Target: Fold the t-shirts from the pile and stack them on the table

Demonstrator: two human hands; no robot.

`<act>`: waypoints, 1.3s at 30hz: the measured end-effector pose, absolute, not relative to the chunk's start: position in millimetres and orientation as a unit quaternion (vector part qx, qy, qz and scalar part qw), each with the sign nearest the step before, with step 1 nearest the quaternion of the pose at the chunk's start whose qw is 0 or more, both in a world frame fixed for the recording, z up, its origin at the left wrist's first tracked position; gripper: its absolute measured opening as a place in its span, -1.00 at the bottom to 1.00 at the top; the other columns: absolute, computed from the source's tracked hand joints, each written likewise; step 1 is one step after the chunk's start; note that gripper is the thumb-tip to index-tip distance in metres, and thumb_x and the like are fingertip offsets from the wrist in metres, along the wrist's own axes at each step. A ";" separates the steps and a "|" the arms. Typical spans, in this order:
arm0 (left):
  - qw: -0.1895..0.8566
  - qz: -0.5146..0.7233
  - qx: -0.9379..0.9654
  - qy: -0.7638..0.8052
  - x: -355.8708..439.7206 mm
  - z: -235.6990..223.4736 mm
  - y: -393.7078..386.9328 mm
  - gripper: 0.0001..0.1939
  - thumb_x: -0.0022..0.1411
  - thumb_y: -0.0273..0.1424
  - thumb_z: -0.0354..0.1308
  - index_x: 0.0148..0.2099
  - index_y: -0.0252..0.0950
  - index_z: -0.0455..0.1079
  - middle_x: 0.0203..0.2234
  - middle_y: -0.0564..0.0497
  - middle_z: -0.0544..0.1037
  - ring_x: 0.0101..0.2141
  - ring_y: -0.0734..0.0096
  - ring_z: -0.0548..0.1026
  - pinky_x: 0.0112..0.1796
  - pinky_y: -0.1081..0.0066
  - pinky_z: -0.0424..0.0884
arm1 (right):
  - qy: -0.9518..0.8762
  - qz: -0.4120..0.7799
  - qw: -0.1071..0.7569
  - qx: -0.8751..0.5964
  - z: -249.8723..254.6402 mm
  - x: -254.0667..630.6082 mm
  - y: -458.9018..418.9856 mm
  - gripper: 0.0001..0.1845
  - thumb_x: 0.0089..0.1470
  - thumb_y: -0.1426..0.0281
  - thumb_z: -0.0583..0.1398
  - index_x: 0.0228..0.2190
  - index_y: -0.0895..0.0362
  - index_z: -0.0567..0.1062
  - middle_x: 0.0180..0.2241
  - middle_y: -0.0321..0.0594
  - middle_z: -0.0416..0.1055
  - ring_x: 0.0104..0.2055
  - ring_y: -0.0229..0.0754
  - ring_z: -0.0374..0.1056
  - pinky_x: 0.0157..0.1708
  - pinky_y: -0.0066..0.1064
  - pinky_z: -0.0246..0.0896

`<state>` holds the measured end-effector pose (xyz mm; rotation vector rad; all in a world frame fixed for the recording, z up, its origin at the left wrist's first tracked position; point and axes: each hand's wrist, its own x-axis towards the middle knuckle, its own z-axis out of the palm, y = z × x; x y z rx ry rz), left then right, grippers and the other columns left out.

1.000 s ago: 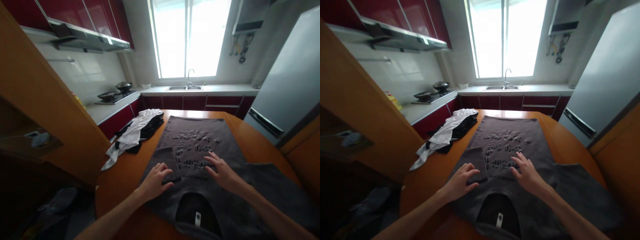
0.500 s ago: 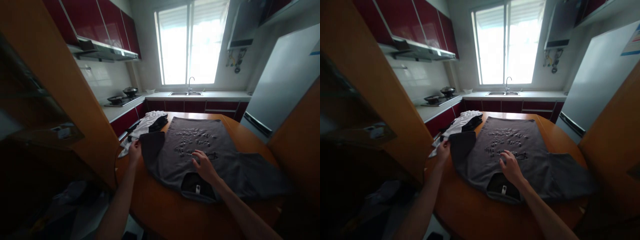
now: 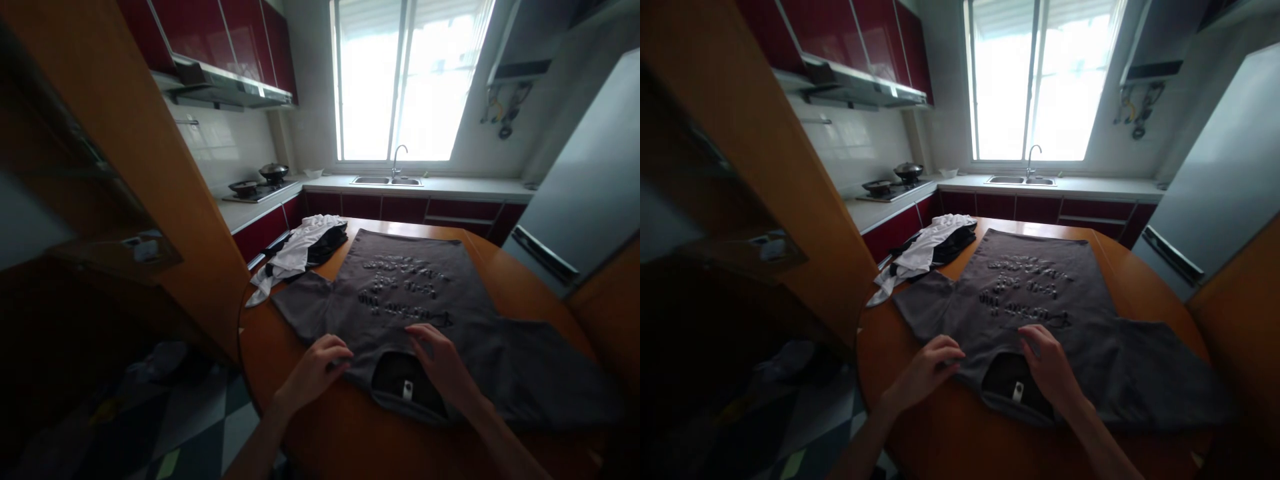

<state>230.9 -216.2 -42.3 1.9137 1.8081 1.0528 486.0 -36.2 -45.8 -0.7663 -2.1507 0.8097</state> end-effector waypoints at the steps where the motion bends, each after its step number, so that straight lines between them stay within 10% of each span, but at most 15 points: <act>1: 0.174 0.346 0.688 0.613 239.8 -40.7 -216.3 -0.84 0.32 -0.33 0.24 -0.06 -0.15 0.56 -0.11 -0.06 0.55 -0.06 0.28 0.49 0.01 0.30 0.44 | -0.830 0.312 0.350 -0.302 -45.7 494.6 -40.8 -0.76 0.22 0.28 0.13 -0.19 0.00 0.59 -0.12 -0.13 0.55 -0.04 0.02 0.47 0.01 -0.10 0.41; 17: 0.171 0.271 0.735 0.597 256.2 -49.8 -209.9 -0.81 0.40 -0.36 0.16 0.00 -0.08 0.54 -0.15 -0.03 0.56 -0.09 0.25 0.46 -0.02 0.25 0.44 | -0.864 0.206 0.298 -0.350 -103.5 591.3 -96.3 -0.68 -0.05 0.29 0.38 -0.19 -0.23 0.65 -0.07 -0.12 0.52 -0.03 0.17 0.47 -0.11 0.02 0.50; 30: 0.124 0.266 0.759 0.581 257.0 -50.7 -214.4 -0.78 0.42 -0.44 0.11 0.01 -0.09 0.51 -0.23 -0.01 0.56 -0.18 0.28 0.48 -0.14 0.31 0.45 | -0.840 0.256 0.332 -0.346 -82.2 587.1 -102.7 -0.81 0.24 0.30 0.17 -0.27 -0.13 0.61 -0.03 -0.19 0.54 0.02 0.06 0.44 0.00 -0.04 0.44; 39: 0.143 0.236 0.776 0.567 253.3 -41.8 -227.4 -0.73 0.39 -0.37 0.18 0.11 -0.08 0.48 -0.15 -0.02 0.58 -0.13 0.29 0.52 -0.09 0.34 0.50 | -0.868 0.262 0.243 -0.345 -79.5 598.6 -109.5 -0.65 0.21 0.35 0.22 0.03 -0.05 0.56 -0.05 -0.19 0.58 0.01 -0.02 0.48 0.14 -0.13 0.34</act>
